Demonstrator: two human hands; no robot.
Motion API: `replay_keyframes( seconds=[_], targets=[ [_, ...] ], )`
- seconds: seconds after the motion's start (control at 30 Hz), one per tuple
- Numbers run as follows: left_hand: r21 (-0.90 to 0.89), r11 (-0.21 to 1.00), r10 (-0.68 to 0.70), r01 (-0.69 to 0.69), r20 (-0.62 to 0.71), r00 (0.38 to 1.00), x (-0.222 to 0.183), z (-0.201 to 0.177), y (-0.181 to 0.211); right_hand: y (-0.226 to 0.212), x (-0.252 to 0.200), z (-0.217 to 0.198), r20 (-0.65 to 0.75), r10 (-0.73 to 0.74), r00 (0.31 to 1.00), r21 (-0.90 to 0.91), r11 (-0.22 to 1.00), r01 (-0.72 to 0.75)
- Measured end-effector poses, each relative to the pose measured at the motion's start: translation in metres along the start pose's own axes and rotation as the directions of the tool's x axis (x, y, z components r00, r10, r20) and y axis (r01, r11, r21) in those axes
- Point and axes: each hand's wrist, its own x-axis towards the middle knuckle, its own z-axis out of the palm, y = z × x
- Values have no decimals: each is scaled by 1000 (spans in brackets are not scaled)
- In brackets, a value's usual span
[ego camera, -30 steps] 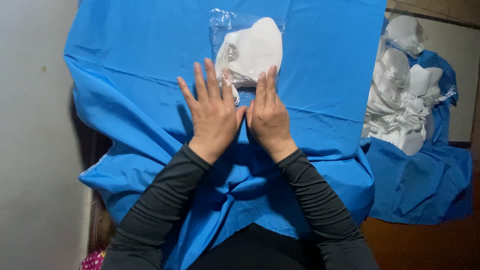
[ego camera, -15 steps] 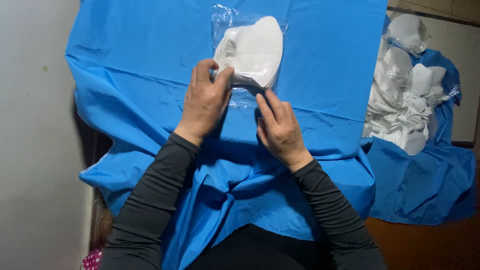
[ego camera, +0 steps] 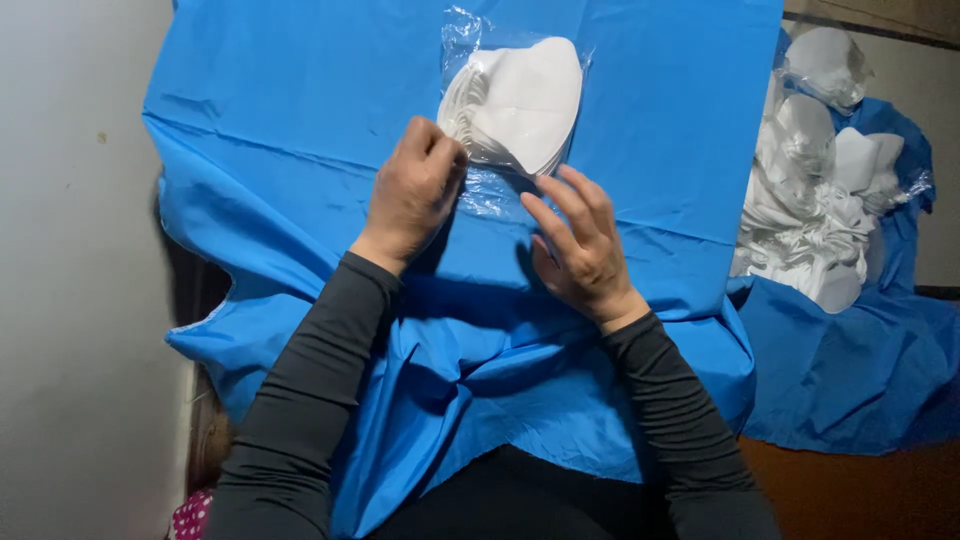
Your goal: Stacking face masks and placing them into plastic bags for packaging
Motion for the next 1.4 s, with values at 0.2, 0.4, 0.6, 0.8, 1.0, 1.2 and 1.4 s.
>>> replay_keyframes(
  seconds=[0.2, 0.4, 0.6, 0.8, 1.0, 1.2, 1.4],
  targets=[
    [99, 985, 139, -141, 33, 990, 8, 2, -4, -2, 7, -6, 193, 68, 979, 249, 961, -116],
    [-93, 992, 85, -87, -24, 996, 9, 6, -8, 13, -1, 5, 167, 65, 984, 153, 984, -91],
    [-90, 990, 103, -107, -44, 994, 9, -1, -7, 35, -8, 14, 31, 49, 998, 32, 998, -50],
    [-36, 987, 161, -158, 89, 983, 10, -35, 10, 50, 1, 6, 122, 417, 901, 386, 816, -430],
    [-175, 984, 37, -39, -15, 999, 8, -1, -13, 49, 8, 10, 131, 577, 806, 381, 722, -578],
    [-217, 971, -93, 97, 29, 995, 9, 6, -13, 51, 18, 15, 98, 617, 781, 322, 723, -612],
    [-44, 988, -146, 145, -17, 989, 15, -1, 6, 58, 18, 16, 181, 663, 726, 285, 672, -684]
  ],
)
